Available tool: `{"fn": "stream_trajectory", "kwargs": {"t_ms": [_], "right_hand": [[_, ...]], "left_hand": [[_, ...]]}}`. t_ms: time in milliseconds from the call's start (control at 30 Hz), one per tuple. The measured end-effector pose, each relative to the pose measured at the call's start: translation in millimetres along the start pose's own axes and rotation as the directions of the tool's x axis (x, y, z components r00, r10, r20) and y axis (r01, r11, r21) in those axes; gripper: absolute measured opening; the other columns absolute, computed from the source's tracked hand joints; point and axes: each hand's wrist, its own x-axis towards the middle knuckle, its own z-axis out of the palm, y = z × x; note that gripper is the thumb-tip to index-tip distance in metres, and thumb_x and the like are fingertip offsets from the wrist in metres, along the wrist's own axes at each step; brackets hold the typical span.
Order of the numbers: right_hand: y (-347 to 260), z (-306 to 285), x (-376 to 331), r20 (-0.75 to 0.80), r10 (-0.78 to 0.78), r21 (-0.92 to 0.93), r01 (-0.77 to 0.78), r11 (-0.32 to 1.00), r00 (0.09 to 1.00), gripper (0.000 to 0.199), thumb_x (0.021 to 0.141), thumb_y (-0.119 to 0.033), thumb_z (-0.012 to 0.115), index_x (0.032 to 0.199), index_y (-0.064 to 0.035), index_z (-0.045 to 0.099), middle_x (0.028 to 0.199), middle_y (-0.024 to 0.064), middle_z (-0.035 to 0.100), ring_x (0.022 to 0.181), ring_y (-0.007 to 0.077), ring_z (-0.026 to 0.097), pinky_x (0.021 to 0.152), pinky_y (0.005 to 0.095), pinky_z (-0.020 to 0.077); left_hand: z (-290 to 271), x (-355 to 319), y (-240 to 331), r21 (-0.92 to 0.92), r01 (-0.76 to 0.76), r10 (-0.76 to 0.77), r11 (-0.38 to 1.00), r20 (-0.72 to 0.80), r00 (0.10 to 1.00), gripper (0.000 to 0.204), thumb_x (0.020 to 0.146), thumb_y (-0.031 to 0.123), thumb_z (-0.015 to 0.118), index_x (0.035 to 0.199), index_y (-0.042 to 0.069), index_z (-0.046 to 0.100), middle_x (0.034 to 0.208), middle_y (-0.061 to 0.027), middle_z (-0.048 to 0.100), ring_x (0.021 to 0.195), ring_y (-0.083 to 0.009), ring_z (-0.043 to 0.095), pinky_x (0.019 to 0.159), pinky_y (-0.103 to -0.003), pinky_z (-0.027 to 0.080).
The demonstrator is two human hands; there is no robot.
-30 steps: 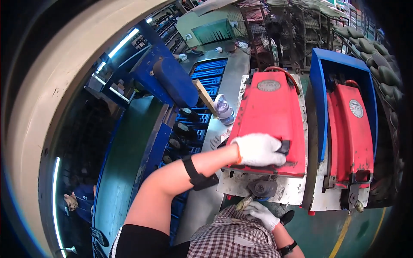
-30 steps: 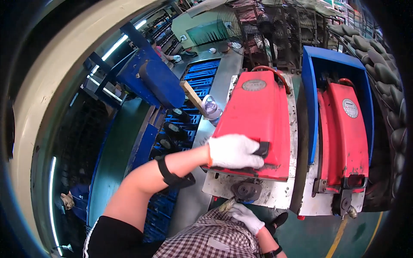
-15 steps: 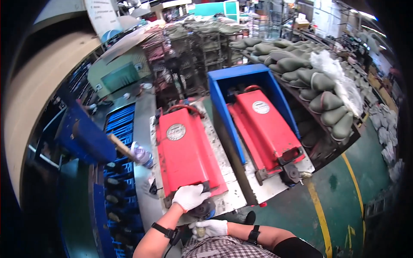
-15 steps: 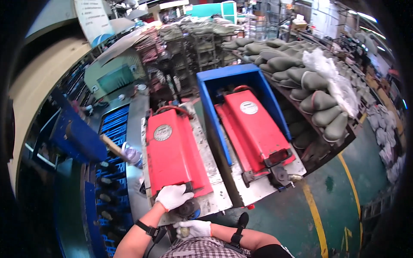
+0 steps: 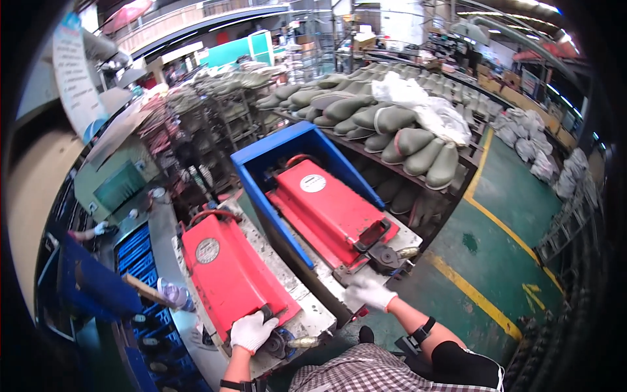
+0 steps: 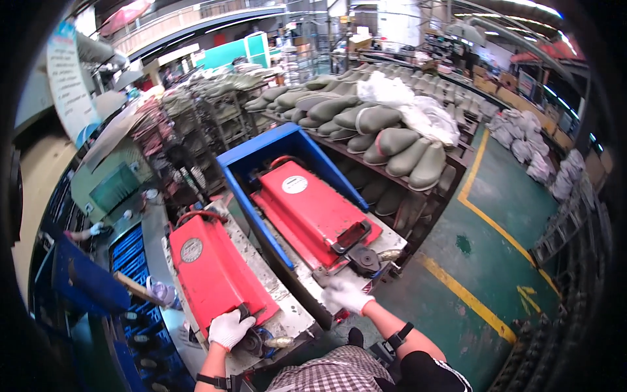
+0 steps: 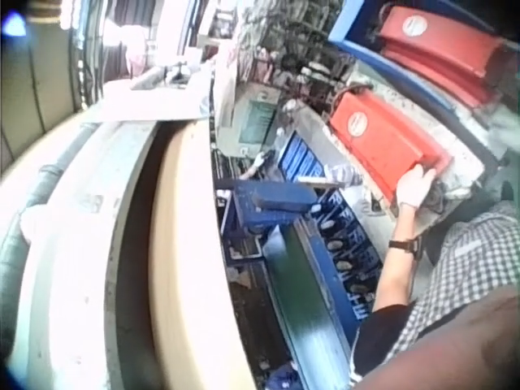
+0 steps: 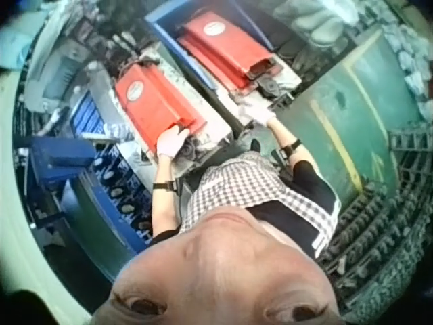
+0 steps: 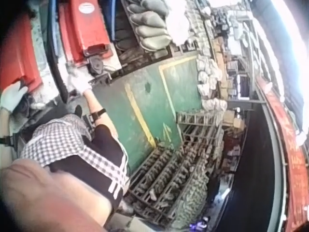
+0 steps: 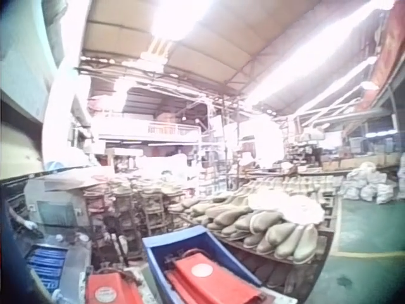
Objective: Operating a hydraulic shoe press to attach soles to shoe uppers in a manufacturing line.
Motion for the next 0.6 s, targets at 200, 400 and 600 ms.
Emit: {"fn": "stream_trajectory", "kwargs": {"t_ms": [200,400,600], "right_hand": [[8,-119,26,-0.642,-0.504,-0.717,-0.218,0.662,0.578,0.023,0.09,-0.03,0.07,0.099,-0.0104,0.077,0.106,0.0161,0.074,0.104,0.0357,0.069,0.088,0.0505,0.0543],[55,-154,35,-0.608,0.009,-0.558,-0.435,0.706,0.794,0.045,0.1,-0.042,0.047,0.104,-0.011,0.08,0.109,0.0181,0.077,0.103,0.0382,0.073,0.093,0.0501,0.0569],[59,-156,38,-0.608,0.121,-0.498,-0.495,0.712,0.785,0.045,0.1,-0.042,0.044,0.11,-0.0155,0.079,0.111,0.0165,0.077,0.105,0.0374,0.073,0.093,0.0503,0.0571]], "left_hand": [[4,-1,6,0.02,0.0,0.003,1.0,-0.13,0.992,0.06,0.09,0.067,0.062,0.101,0.009,0.076,0.091,-0.0252,0.075,0.09,-0.0433,0.074,0.083,-0.055,0.057],[10,-4,2,-0.03,-0.106,0.098,0.994,-0.209,0.973,0.056,0.1,0.059,0.058,0.1,0.005,0.072,0.094,-0.0264,0.072,0.088,-0.0462,0.069,0.082,-0.055,0.053],[21,-8,23,-0.316,0.074,-0.188,0.946,-0.35,0.917,0.026,0.103,0.024,0.057,0.12,0.008,0.068,0.101,-0.0161,0.069,0.092,-0.0384,0.067,0.081,-0.048,0.054]]}}
